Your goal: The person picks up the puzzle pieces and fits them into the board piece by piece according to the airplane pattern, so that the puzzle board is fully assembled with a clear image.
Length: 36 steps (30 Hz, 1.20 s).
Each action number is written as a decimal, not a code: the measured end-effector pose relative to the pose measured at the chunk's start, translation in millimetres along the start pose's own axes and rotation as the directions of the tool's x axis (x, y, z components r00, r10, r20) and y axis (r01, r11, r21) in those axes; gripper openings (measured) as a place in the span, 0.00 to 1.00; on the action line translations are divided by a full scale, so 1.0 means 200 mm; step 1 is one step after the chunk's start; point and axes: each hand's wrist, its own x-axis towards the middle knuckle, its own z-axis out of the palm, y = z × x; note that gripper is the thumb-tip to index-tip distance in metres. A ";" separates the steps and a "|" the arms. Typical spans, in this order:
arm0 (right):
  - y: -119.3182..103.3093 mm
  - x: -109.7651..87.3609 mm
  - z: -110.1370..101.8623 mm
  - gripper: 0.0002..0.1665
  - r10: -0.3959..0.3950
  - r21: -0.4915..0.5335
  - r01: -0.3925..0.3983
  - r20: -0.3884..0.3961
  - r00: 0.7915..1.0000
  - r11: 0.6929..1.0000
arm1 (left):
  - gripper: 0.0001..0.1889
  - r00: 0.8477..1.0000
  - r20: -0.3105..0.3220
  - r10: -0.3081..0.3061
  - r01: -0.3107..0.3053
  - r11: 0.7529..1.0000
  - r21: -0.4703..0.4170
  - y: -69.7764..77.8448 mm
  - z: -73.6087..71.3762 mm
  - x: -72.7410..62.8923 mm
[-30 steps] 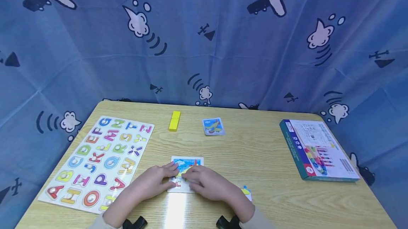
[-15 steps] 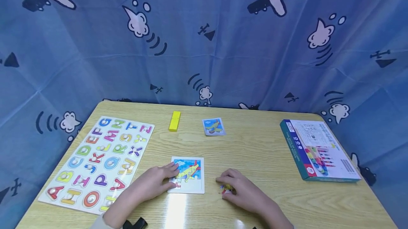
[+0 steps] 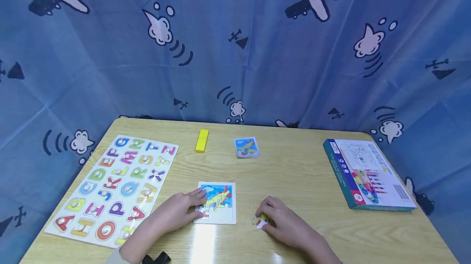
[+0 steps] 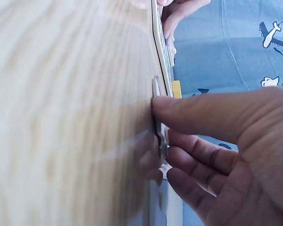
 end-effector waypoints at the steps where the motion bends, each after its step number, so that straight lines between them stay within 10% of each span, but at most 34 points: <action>1: -0.01 0.00 0.00 0.10 0.005 -0.006 -0.005 0.006 1.000 1.000 | 0.23 1.000 -0.001 0.000 0.000 1.000 -0.006 0.00 0.00 0.00; 36: -0.26 0.35 0.24 0.17 -0.238 -0.015 0.238 -0.123 0.963 0.971 | 0.23 1.000 0.013 0.002 -0.003 0.999 0.045 0.00 0.00 0.00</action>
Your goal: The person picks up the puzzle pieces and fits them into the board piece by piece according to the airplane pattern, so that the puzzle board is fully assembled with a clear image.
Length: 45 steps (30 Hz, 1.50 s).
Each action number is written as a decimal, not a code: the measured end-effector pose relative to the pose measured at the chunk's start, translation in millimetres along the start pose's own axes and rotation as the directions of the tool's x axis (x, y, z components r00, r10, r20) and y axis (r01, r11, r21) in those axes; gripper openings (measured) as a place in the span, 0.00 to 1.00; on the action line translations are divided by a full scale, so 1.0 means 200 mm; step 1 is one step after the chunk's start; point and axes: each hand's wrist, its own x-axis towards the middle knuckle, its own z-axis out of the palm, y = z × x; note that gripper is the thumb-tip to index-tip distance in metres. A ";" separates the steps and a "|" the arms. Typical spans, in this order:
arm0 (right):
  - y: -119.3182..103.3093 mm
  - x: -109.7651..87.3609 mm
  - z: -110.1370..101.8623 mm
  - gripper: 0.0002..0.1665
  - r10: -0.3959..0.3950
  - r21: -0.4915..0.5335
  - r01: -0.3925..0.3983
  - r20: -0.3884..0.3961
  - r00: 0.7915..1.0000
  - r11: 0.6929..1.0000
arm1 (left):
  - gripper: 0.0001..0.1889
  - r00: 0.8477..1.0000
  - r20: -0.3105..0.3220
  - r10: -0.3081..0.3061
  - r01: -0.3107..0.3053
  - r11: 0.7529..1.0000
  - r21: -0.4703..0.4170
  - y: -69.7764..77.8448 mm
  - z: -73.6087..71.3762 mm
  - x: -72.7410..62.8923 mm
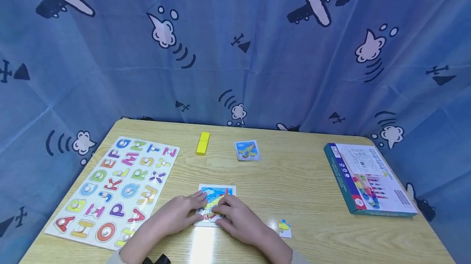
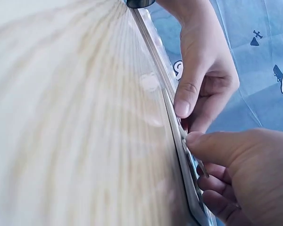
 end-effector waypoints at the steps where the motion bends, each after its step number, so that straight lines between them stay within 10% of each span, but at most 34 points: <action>1: 0.00 0.00 0.00 0.16 -0.002 -0.003 0.002 -0.002 1.000 1.000 | 0.23 1.000 -0.001 0.001 -0.001 1.000 -0.002 0.00 0.00 0.00; 26: -0.02 0.03 0.01 0.14 0.024 0.003 -0.024 -0.030 0.999 1.000 | 0.24 1.000 -0.012 -0.003 0.003 1.000 0.013 0.02 -0.02 0.01; 45: 0.00 0.01 0.01 0.14 0.027 0.022 -0.027 -0.015 1.000 0.999 | 0.28 0.998 -0.007 0.064 -0.064 0.995 -0.070 0.06 0.12 0.08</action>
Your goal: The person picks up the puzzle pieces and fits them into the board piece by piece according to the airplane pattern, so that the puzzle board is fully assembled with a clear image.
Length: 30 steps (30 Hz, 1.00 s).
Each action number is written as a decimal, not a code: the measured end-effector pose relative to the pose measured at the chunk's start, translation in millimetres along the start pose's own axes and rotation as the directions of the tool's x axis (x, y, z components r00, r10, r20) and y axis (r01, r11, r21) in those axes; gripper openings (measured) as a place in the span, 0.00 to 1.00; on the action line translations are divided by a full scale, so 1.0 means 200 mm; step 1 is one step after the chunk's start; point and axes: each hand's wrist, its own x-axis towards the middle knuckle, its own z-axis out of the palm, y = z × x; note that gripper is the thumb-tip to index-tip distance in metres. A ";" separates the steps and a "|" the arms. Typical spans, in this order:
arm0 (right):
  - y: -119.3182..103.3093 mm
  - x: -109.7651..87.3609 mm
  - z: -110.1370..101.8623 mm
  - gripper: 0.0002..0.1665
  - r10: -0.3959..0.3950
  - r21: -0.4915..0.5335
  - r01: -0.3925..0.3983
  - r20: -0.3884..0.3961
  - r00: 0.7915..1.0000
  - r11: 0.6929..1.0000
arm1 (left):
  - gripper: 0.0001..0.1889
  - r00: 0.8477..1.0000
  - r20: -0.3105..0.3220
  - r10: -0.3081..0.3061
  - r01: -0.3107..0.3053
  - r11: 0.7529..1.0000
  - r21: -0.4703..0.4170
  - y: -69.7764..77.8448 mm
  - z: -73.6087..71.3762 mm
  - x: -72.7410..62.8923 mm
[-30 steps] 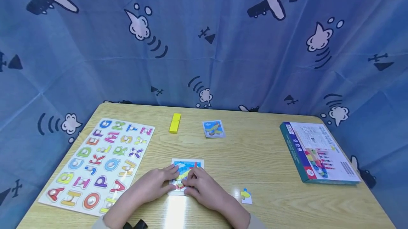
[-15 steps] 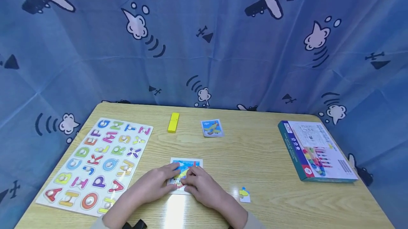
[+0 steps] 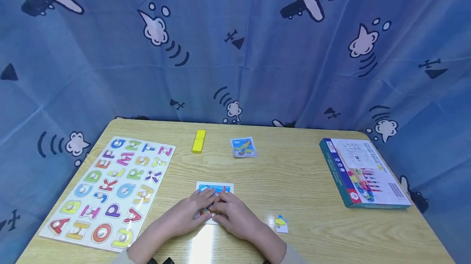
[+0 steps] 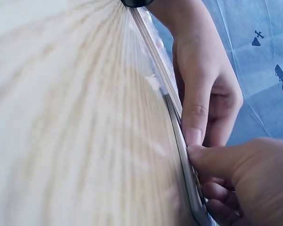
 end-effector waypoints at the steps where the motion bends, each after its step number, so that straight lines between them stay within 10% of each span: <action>1: 0.00 0.00 -0.01 0.14 0.008 0.008 -0.008 0.009 1.000 1.000 | 0.27 1.000 0.000 -0.002 0.002 1.000 -0.009 0.00 0.00 0.00; 9: 0.02 -0.07 -0.09 0.21 0.076 0.150 -0.088 0.088 0.993 0.985 | 0.27 1.000 -0.001 -0.008 0.008 0.999 -0.052 -0.02 0.01 -0.01; 17: 0.10 -0.23 -0.23 0.24 0.159 0.180 -0.155 -0.005 0.987 0.971 | 0.27 1.000 -0.004 -0.019 0.019 0.998 -0.062 -0.02 0.01 -0.01; 30: 0.27 -0.61 -0.39 0.29 0.441 0.083 -0.442 0.037 0.897 0.893 | 0.26 1.000 -0.029 -0.005 0.003 0.998 -0.064 -0.02 0.02 -0.01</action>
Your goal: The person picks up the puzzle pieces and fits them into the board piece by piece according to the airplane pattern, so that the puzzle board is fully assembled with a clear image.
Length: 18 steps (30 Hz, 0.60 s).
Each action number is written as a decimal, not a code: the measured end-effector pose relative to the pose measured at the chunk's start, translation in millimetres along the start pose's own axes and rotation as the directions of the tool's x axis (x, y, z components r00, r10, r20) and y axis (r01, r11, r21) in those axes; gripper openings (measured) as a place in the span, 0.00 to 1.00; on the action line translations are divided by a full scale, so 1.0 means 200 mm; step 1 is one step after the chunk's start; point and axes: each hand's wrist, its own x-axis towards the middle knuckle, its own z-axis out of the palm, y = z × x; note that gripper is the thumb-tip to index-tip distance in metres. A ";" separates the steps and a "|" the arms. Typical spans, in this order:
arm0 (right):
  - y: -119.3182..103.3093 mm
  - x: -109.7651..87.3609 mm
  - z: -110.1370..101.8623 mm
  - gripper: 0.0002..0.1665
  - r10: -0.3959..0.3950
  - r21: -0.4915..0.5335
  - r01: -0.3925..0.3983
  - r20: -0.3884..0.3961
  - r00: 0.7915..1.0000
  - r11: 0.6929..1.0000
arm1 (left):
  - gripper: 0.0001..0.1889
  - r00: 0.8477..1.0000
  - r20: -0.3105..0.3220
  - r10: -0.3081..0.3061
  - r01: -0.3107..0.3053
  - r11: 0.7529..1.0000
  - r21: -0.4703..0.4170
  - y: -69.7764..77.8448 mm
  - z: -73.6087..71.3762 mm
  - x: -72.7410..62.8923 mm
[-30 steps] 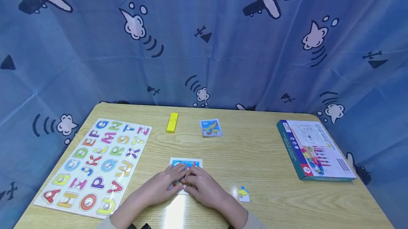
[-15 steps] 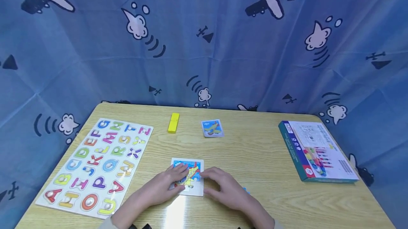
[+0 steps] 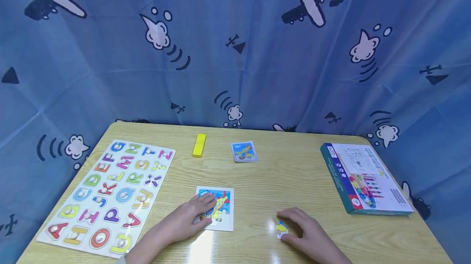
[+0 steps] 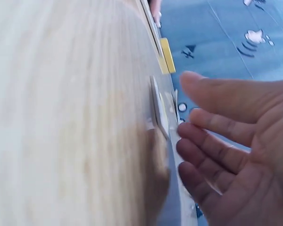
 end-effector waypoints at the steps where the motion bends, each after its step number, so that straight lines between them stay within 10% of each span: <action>1: 0.02 -0.01 -0.01 0.29 -0.006 -0.007 0.006 0.000 1.000 1.000 | 0.26 1.000 0.000 0.000 0.000 1.000 0.000 0.00 0.00 0.00; 18: 0.08 -0.01 0.03 0.20 -0.108 0.009 0.108 0.030 0.994 0.994 | 0.27 1.000 -0.002 -0.005 0.005 1.000 0.002 0.01 0.00 0.00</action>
